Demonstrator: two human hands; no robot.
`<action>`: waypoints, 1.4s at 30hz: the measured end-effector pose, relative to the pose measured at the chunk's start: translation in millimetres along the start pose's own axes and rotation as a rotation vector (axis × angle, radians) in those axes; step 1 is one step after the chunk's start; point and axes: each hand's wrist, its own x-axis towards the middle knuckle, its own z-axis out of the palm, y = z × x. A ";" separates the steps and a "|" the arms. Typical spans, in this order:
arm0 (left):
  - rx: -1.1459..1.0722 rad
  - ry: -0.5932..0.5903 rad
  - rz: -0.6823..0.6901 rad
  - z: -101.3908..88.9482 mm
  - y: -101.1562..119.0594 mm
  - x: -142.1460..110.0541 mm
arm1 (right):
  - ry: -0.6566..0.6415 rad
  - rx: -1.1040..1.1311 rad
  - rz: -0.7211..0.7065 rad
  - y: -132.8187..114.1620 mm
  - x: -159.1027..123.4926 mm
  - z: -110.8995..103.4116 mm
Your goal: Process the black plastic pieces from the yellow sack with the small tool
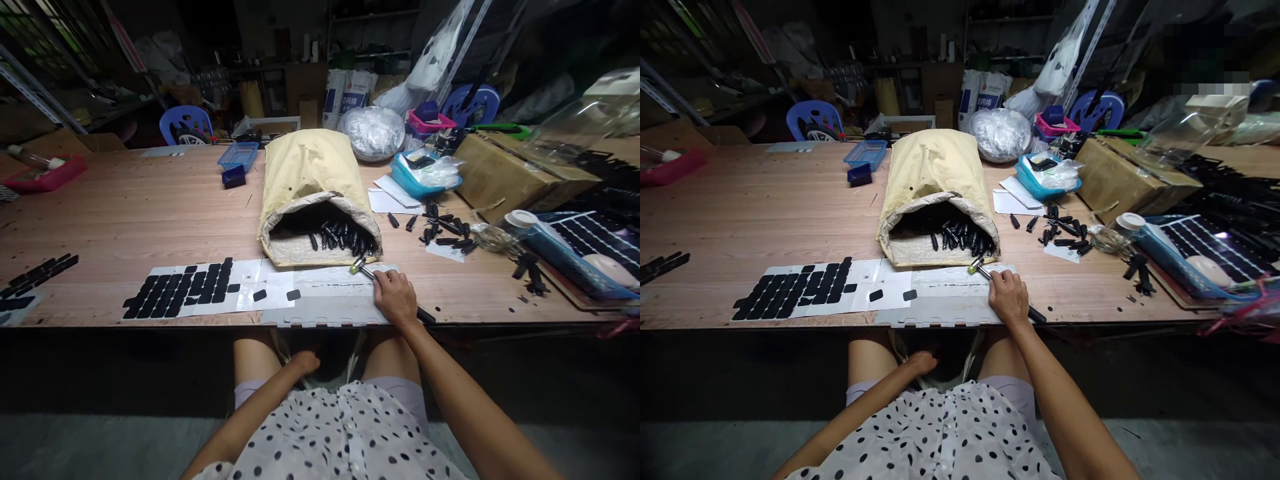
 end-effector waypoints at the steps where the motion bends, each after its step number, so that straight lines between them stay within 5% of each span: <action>1: 0.017 -0.016 0.018 -2.0 2.0 -4.9 | 0.004 -0.004 0.000 -0.1 -0.2 0.5; 5: -0.008 -0.213 0.302 -31.8 23.1 -28.0 | 0.022 -0.012 0.001 -0.4 -1.1 2.3; 7: -0.167 -0.361 0.461 -63.6 40.4 -34.1 | 0.029 -0.012 0.001 -0.7 -1.4 2.5; 9: -0.378 -0.353 0.522 -103.2 59.0 -31.2 | 0.029 -0.013 0.000 -1.1 -1.6 2.3; 12: -0.542 0.141 0.488 -161.0 84.2 -8.6 | 0.025 -0.005 -0.006 -1.3 -1.6 1.9; 15: -0.475 0.653 0.257 -199.3 103.0 24.7 | 0.023 0.012 -0.006 -1.6 -1.6 1.8; 18: -0.300 0.810 -0.010 -214.7 115.3 51.2 | 0.022 0.013 -0.007 -2.5 -1.5 1.5; 23: -0.109 0.744 -0.116 -218.5 118.4 58.3 | 0.024 -0.006 -0.010 -4.5 -1.3 0.6; 27: -0.056 0.747 0.155 -208.2 102.6 35.0 | 0.009 0.006 0.009 -5.6 -1.1 1.1; 32: -0.015 0.606 0.542 -165.5 71.7 2.3 | -0.005 0.040 0.033 -5.3 -1.2 2.8; 36: 0.012 0.587 0.572 -136.9 55.8 -2.9 | -0.006 0.050 0.038 -3.6 -1.4 3.2; 42: -0.030 0.617 0.580 -131.4 53.7 3.6 | -0.024 0.064 -0.007 4.5 1.1 2.7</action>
